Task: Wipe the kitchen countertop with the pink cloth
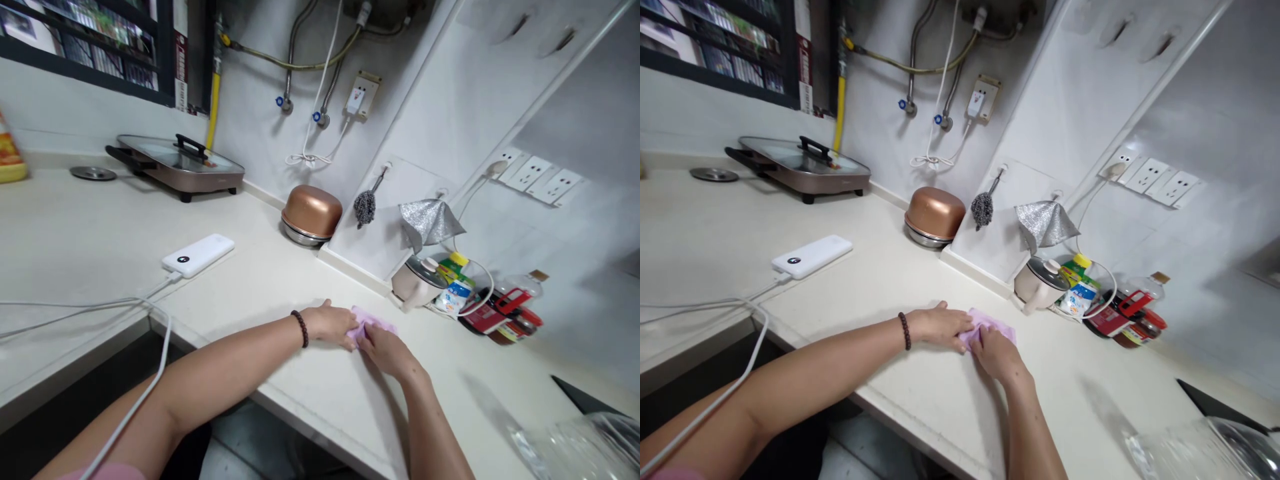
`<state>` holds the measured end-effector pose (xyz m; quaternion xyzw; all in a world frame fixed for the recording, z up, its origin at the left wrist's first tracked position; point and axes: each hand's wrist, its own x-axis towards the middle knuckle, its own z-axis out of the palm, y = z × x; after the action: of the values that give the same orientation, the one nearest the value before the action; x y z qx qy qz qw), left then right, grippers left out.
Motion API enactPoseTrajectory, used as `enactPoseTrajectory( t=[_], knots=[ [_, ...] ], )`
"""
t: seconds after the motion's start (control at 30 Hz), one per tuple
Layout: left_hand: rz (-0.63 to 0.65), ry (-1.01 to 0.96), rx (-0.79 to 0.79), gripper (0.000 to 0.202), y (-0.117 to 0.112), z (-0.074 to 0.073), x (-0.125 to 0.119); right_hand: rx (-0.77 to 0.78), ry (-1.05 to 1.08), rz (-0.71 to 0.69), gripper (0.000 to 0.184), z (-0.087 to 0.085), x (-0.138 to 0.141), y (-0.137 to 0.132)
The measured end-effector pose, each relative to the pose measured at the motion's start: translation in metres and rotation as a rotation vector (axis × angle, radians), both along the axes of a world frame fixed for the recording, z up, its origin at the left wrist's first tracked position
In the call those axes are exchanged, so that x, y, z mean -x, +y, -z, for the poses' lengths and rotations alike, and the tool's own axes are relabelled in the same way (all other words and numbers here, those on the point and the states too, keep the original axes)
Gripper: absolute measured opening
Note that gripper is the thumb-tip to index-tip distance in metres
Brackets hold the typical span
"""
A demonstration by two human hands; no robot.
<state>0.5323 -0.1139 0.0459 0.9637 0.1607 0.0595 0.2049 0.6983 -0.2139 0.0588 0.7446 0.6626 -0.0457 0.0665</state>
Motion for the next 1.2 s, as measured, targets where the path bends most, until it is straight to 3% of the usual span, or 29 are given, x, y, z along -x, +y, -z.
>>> enactPoseTrajectory(
  t=[0.1,0.27,0.37,0.6,0.8,0.93,1.07,1.2],
  knots=[
    [-0.045,-0.034,-0.010,0.052,0.000,0.007,-0.008,-0.043,-0.009,0.021,0.047,0.002,-0.004,0.008],
    [0.041,0.060,-0.020,0.034,-0.005,-0.008,-0.006,0.043,-0.052,0.101,0.057,-0.011,-0.007,0.000],
    [0.085,0.083,-0.009,0.031,-0.005,-0.012,-0.001,0.050,-0.059,0.100,0.053,-0.010,-0.005,-0.006],
    [-0.007,-0.039,-0.011,0.056,0.001,0.011,-0.010,-0.032,-0.002,0.055,0.047,0.001,-0.005,0.009],
    [0.067,0.022,-0.047,0.027,-0.007,-0.004,-0.006,0.017,-0.093,0.154,0.058,-0.013,-0.008,-0.003],
    [0.083,-0.028,-0.016,0.020,-0.004,0.000,-0.004,0.011,-0.074,0.109,0.051,-0.007,-0.002,-0.005],
    [0.027,-0.074,-0.001,0.031,0.000,0.010,-0.008,-0.049,-0.089,0.169,0.052,0.004,0.001,0.008],
    [0.000,-0.113,-0.048,0.028,0.005,0.008,-0.008,-0.097,-0.093,0.223,0.047,0.004,-0.003,0.013]
  ],
)
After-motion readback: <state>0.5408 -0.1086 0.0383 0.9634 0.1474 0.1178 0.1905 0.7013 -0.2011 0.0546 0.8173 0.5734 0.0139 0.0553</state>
